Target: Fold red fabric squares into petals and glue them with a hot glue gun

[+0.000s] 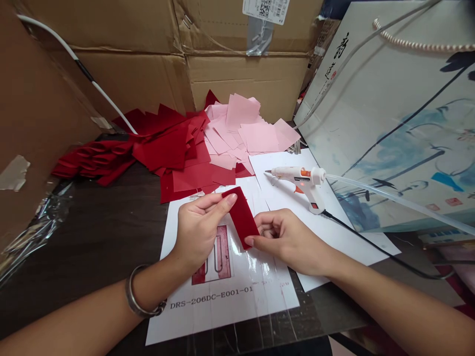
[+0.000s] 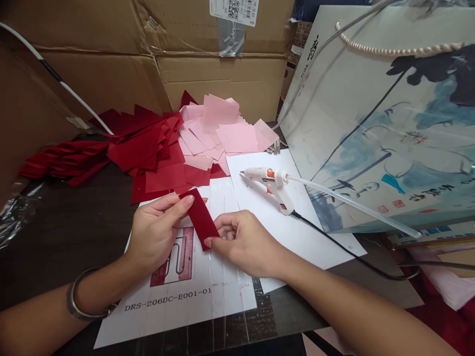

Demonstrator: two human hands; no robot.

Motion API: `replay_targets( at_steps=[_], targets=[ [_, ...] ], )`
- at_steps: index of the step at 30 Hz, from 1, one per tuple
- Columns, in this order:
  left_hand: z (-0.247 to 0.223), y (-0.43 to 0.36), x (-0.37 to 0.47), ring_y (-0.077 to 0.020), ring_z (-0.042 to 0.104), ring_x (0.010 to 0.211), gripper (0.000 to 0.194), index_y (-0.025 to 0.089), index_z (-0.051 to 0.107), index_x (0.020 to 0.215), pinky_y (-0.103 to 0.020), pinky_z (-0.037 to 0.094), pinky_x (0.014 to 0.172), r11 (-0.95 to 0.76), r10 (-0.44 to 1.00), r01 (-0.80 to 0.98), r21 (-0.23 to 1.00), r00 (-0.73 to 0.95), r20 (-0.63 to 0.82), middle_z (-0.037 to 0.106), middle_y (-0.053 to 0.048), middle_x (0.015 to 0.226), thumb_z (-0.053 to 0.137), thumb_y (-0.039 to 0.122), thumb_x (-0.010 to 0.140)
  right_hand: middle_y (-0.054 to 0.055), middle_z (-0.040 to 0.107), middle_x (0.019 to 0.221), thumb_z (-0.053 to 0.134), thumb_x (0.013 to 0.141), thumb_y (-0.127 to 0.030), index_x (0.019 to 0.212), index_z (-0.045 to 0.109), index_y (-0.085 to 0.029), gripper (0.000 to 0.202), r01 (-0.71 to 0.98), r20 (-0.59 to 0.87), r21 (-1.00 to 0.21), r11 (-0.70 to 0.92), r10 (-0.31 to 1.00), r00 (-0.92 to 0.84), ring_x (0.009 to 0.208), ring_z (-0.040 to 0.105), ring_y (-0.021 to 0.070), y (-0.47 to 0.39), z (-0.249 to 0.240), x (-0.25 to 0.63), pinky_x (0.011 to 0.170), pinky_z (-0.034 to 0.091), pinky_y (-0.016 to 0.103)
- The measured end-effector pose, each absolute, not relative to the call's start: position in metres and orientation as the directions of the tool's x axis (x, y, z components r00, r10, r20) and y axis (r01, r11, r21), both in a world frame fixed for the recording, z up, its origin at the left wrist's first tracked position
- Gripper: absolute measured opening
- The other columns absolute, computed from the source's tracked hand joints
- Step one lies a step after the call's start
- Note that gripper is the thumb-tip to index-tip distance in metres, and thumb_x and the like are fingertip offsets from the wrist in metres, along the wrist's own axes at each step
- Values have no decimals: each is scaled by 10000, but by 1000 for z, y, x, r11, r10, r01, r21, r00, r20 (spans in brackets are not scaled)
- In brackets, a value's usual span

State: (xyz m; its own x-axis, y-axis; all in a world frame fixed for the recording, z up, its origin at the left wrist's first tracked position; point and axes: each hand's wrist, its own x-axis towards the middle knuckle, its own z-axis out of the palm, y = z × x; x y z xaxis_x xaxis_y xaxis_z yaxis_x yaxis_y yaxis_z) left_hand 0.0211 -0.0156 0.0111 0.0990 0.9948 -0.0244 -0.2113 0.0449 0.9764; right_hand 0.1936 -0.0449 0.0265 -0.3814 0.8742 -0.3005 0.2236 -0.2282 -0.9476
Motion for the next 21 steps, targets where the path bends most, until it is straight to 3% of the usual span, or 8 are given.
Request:
replay_targets(
  at_steps=[4,9,16,19,21],
  targets=[
    [10,-15,21,-98,629,631,117,183,736,732,-199,527,616,53,993,-243,968,114,-26,702,11,668,746,282,793,-69,447,541,645,837,-251,726,626,-175,135,253,-267,-952,-175,878,-398,468,301,61,-45,26,195,437,212,232],
    [14,-15,21,-95,676,650,38,198,770,768,-153,545,610,9,995,-185,983,101,10,740,13,697,769,236,763,-5,687,800,639,857,-297,907,697,-187,135,263,-183,-961,-91,918,-351,540,417,70,-45,26,192,493,322,228],
    [18,-18,21,-98,713,642,115,248,771,847,-134,564,588,-27,988,-215,976,143,59,758,44,715,770,182,752,1,684,745,607,885,-308,882,693,-177,157,262,-139,-964,-52,936,-324,520,436,76,-46,24,192,476,327,234],
    [17,-18,21,-108,718,729,33,226,771,800,-151,572,672,-106,987,-158,982,101,123,767,25,786,749,209,783,6,683,751,607,883,-297,879,692,-176,147,286,-163,-956,-68,932,-324,523,435,78,-46,25,193,476,321,239],
    [15,-17,20,-121,715,819,91,224,771,879,-176,569,759,-117,986,-148,982,101,133,768,6,861,712,271,828,10,680,742,613,880,-297,861,686,-173,146,281,-170,-957,-79,933,-316,537,459,84,-46,27,193,486,334,241]
  ],
)
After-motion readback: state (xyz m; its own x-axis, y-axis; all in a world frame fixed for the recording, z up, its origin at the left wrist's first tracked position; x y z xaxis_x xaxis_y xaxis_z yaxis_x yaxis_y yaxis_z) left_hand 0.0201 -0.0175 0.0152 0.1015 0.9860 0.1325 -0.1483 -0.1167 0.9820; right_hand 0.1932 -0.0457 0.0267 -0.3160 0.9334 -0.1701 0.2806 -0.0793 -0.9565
